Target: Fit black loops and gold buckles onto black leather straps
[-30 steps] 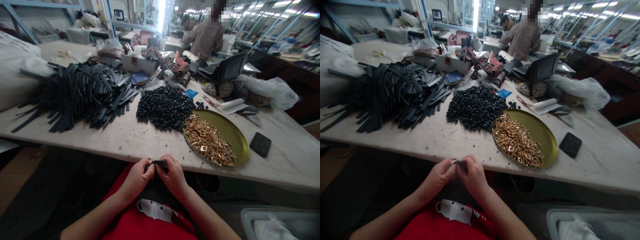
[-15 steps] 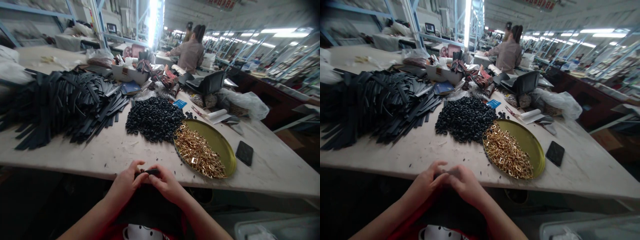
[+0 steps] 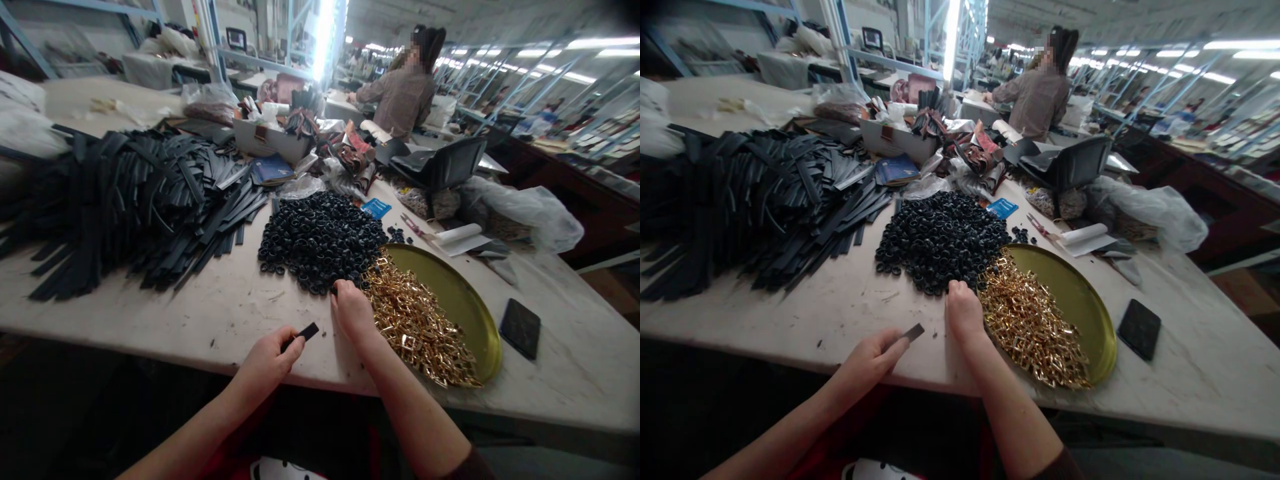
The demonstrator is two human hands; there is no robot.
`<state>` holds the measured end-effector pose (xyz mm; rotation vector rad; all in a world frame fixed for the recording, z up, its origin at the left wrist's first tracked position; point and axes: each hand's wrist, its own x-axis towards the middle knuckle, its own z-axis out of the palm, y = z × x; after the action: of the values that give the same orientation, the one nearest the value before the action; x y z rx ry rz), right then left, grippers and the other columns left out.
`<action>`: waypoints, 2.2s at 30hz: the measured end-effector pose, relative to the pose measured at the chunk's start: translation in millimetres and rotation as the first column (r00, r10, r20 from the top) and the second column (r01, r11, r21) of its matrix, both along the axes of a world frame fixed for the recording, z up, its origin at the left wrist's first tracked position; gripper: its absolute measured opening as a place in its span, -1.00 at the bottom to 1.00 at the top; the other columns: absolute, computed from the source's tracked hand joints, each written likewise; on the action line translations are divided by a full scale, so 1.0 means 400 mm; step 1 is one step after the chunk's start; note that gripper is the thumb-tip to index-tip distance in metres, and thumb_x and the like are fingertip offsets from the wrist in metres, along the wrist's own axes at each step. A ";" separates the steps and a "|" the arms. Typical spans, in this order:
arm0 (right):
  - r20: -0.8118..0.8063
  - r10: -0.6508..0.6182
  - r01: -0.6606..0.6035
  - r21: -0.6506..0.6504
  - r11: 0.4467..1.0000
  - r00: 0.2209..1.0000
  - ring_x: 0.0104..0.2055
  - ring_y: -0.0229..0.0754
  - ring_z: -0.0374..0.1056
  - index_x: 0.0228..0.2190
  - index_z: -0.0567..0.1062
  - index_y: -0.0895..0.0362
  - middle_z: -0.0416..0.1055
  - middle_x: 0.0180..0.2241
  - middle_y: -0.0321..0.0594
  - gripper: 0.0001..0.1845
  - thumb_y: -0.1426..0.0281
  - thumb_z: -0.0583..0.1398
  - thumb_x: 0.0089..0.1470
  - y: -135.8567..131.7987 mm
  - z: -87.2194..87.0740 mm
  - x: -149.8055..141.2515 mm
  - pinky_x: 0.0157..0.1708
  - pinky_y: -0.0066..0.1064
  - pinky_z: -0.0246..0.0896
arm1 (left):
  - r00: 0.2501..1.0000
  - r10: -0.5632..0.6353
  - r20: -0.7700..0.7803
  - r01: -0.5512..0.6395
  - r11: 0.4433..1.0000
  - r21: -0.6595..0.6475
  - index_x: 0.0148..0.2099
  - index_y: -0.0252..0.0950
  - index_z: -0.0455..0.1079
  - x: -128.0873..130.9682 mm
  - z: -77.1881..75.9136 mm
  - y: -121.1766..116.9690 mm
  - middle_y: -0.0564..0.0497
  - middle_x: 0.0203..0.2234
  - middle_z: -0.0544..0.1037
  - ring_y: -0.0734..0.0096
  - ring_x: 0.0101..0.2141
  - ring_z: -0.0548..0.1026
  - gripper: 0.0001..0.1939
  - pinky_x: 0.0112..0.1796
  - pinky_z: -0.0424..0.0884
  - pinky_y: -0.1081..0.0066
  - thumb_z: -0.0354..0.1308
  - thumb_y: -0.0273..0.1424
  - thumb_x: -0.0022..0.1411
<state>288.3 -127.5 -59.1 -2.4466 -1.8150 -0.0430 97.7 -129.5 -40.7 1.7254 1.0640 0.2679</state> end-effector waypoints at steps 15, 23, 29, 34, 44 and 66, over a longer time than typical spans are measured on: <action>-0.177 0.026 -0.009 0.095 0.995 0.984 -0.31 -0.22 0.32 -0.27 0.35 0.18 0.40 -0.31 -0.16 -0.83 0.46 0.00 0.10 -0.092 0.000 0.036 -0.31 -0.46 0.11 | 0.996 0.066 0.060 -0.064 0.997 -0.030 -0.46 -0.28 0.21 -0.046 0.006 -0.032 0.18 -0.66 0.18 0.49 -0.58 0.20 -0.69 -0.52 0.09 0.50 -0.09 -0.15 0.16; -0.206 0.033 -0.015 0.089 0.996 0.978 -0.26 -0.13 0.35 -0.27 0.40 0.19 0.41 -0.29 -0.03 -0.82 0.49 0.04 0.07 -0.017 0.008 -0.009 -0.31 -0.41 0.14 | 0.989 0.080 0.124 -0.077 0.997 -0.027 -0.47 -0.28 0.18 -0.062 0.026 -0.050 0.19 -0.69 0.16 0.52 -0.62 0.17 -0.68 -0.56 0.08 0.52 -0.09 -0.14 0.16; -0.419 0.190 -0.146 0.135 0.980 0.888 -0.42 -0.28 0.33 -0.19 0.39 0.08 0.44 -0.42 -0.29 -0.74 0.48 0.05 0.04 -0.078 0.019 -0.038 -0.40 -0.51 0.15 | 0.981 0.125 0.150 -0.123 0.992 -0.020 -0.42 -0.29 0.23 -0.075 0.027 -0.020 0.21 -0.71 0.17 0.54 -0.64 0.17 -0.69 -0.56 0.09 0.53 -0.08 -0.15 0.15; -0.839 0.264 -0.032 0.283 0.958 0.475 -0.50 -0.31 0.27 -0.22 0.39 0.12 0.42 -0.46 -0.30 -0.74 0.43 0.08 -0.01 -0.120 0.014 -0.108 -0.49 -0.50 0.14 | 0.987 0.078 0.139 -0.087 0.995 0.057 -0.42 -0.29 0.26 -0.033 0.015 0.017 0.20 -0.73 0.20 0.53 -0.65 0.19 -0.69 -0.58 0.07 0.52 -0.09 -0.16 0.15; -0.984 0.061 0.253 0.016 0.967 -0.170 -0.49 -0.30 0.35 -0.29 0.45 0.16 0.42 -0.49 -0.29 -0.66 0.23 0.22 -0.12 -0.111 0.026 -0.138 -0.36 -0.37 0.27 | 0.990 0.072 -0.123 -0.036 0.960 0.276 -0.46 -0.26 0.27 -0.022 -0.003 0.017 0.15 -0.68 0.27 0.51 -0.62 0.24 -0.74 -0.57 -0.02 0.49 -0.11 -0.25 0.16; -0.990 0.082 0.222 0.054 0.974 -0.119 -0.43 -0.28 0.25 -0.40 0.48 0.11 0.41 -0.47 -0.34 -0.77 0.29 0.27 -0.19 -0.188 0.032 -0.152 -0.36 -0.42 0.14 | 0.994 -0.095 0.054 0.087 0.986 0.146 -0.20 -0.29 0.34 -0.027 0.037 -0.039 0.02 -0.42 0.49 0.39 -0.40 0.40 -0.75 -0.37 0.24 0.45 -0.06 -0.30 0.15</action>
<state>227.4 -202.9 -46.3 -1.3311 -0.7336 1.2421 87.0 -144.9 -26.1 1.8772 0.9380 0.3433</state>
